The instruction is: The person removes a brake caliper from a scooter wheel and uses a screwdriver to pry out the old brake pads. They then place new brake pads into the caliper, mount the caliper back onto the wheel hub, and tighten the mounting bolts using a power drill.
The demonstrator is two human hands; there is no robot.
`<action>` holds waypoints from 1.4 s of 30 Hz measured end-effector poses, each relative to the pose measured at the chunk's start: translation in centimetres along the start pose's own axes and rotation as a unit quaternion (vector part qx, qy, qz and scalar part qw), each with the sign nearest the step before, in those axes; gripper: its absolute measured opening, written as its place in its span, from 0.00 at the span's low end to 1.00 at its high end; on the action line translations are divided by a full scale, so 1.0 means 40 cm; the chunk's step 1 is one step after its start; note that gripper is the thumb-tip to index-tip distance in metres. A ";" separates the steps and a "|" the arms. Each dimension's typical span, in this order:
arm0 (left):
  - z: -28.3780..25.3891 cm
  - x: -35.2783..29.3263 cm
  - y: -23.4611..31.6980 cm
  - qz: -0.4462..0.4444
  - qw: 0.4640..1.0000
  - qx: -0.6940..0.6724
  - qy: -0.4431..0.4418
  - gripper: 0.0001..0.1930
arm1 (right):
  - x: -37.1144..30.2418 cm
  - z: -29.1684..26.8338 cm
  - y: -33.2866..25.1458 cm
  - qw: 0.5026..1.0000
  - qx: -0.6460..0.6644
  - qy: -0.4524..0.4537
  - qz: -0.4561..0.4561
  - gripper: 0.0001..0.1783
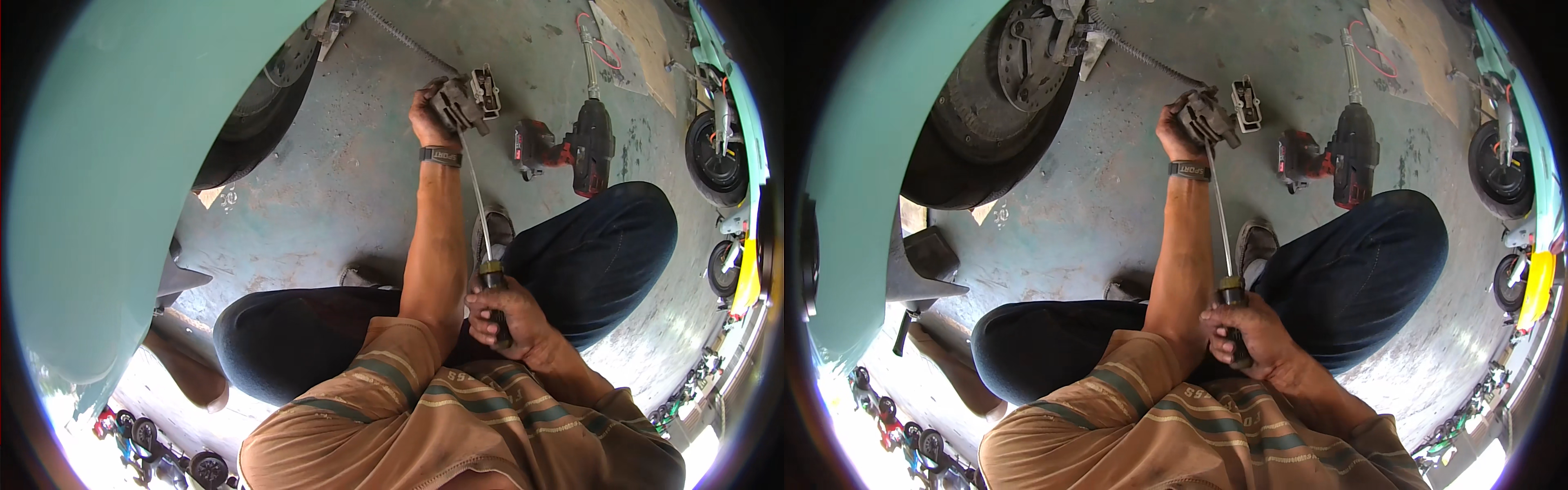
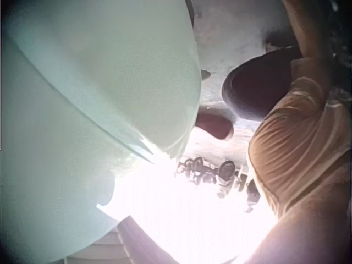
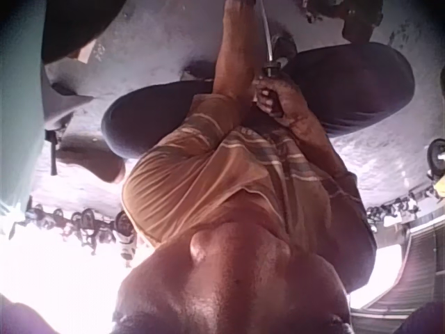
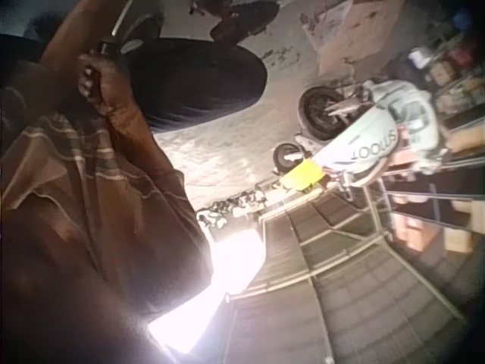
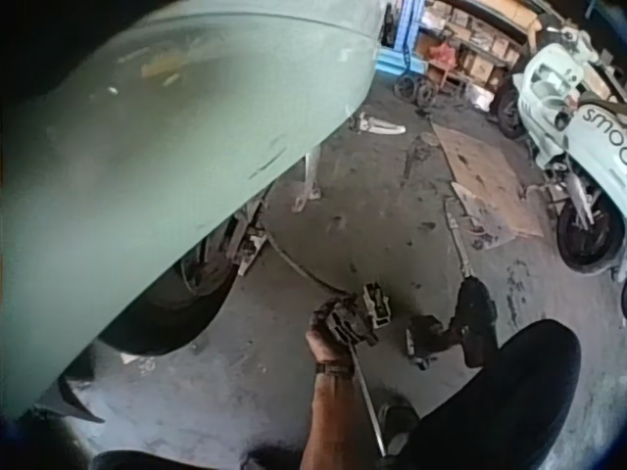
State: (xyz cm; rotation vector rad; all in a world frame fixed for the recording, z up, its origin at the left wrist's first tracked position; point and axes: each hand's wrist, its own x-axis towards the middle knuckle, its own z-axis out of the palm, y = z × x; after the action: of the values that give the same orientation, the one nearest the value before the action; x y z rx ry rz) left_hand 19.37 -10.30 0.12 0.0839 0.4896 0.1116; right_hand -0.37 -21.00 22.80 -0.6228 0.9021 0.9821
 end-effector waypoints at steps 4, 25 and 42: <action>-0.003 -0.011 0.068 -0.036 0.987 0.155 0.038 0.21 | -0.016 -0.018 -0.126 0.987 -0.149 0.040 0.049 0.12; -0.029 -0.075 0.074 -0.045 0.980 0.183 -0.067 0.25 | -0.312 0.062 -0.229 0.741 -0.608 0.229 -0.172 0.19; 0.092 -0.179 0.085 -0.181 0.971 0.080 -0.137 0.34 | -0.140 -0.773 -0.332 0.686 -0.316 0.454 -0.473 0.22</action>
State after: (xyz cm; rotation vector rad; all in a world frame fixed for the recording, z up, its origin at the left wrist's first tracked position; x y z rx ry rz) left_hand 14.55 -8.06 7.05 0.1635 0.2304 -0.2948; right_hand -0.90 -53.62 12.87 -2.0506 0.8504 -0.1057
